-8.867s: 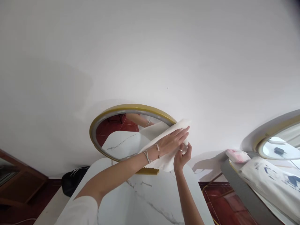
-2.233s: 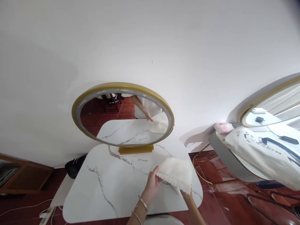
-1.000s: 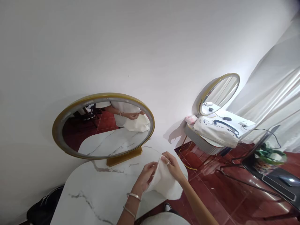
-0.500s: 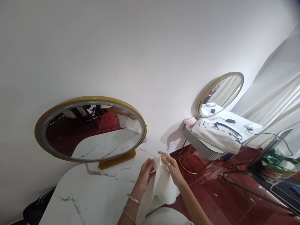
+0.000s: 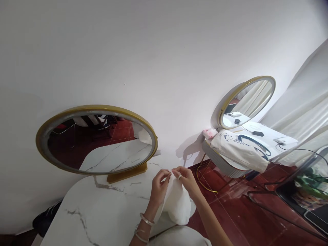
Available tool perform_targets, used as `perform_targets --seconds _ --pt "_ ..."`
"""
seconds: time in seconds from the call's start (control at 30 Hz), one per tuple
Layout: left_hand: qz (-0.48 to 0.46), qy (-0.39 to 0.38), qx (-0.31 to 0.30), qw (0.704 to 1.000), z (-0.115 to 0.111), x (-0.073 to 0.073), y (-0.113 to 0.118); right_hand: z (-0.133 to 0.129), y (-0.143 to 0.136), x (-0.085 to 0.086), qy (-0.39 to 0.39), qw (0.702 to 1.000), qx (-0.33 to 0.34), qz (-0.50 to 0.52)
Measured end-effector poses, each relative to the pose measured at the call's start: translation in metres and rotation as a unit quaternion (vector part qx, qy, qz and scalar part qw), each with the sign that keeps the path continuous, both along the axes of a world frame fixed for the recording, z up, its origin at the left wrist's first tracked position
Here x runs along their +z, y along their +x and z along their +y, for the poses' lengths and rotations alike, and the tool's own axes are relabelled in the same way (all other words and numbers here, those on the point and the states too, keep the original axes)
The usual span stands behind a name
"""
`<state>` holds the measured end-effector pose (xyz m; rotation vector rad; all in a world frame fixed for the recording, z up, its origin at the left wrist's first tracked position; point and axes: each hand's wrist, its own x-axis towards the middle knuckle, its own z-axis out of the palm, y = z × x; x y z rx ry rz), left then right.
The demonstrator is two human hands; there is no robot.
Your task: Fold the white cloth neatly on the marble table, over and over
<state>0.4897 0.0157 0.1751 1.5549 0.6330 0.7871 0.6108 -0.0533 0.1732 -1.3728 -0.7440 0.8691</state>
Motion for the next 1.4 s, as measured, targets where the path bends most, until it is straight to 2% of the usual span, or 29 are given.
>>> perform_targets --seconds 0.1,0.3,0.37,0.47,0.53,0.6,0.7,0.83,0.93,0.97,1.03,1.17,1.27,1.33,1.4 --pt "0.029 -0.005 -0.002 1.0 0.001 -0.001 -0.002 -0.001 0.0 0.004 0.018 0.999 0.024 0.041" --pt "0.053 0.004 0.004 0.999 0.003 0.003 -0.005 0.0 -0.005 0.003 0.026 0.999 -0.019 0.013" --pt "0.047 0.018 0.004 0.999 0.004 0.004 -0.006 0.0 -0.003 0.002 -0.002 1.0 0.009 0.027" --pt "0.04 0.03 0.006 0.999 0.007 0.004 -0.008 0.002 0.002 0.004 -0.035 0.992 0.11 0.06" --pt "0.042 0.016 -0.003 0.999 0.008 0.005 -0.011 0.006 0.004 0.009 -0.024 0.99 0.122 0.061" --pt "0.037 0.003 -0.001 0.999 0.007 0.005 -0.014 0.012 0.004 0.016 0.011 0.996 0.08 0.032" --pt "0.042 0.017 0.036 0.998 0.006 -0.001 -0.023 0.021 0.003 0.034 0.07 0.996 0.036 -0.034" --pt "0.109 0.046 0.075 0.99 0.01 -0.028 -0.046 0.027 0.012 0.062 0.132 0.987 -0.038 -0.088" --pt "0.15 -0.008 0.102 0.983 0.026 -0.04 -0.067 0.027 0.029 0.076 0.171 0.969 -0.138 -0.112" --pt "0.154 -0.036 0.103 0.982 0.034 -0.037 -0.075 0.026 0.036 0.078 0.179 0.962 -0.165 -0.122" --pt "0.143 -0.081 0.084 0.983 0.052 -0.019 -0.09 0.023 0.05 0.079 0.191 0.949 -0.208 -0.14" --pt "0.114 -0.107 0.034 0.987 0.088 0.048 -0.116 0.008 0.071 0.071 0.2 0.931 -0.256 -0.163" --pt "0.141 -0.084 0.011 0.986 0.098 0.09 -0.133 -0.014 0.07 0.054 0.154 0.944 -0.238 -0.169" --pt "0.174 -0.064 -0.001 0.983 0.094 0.103 -0.143 -0.032 0.06 0.04 0.115 0.964 -0.205 -0.122" --pt "0.209 -0.055 -0.007 0.976 0.082 0.105 -0.155 -0.055 0.045 0.027 0.089 0.978 -0.177 -0.06"
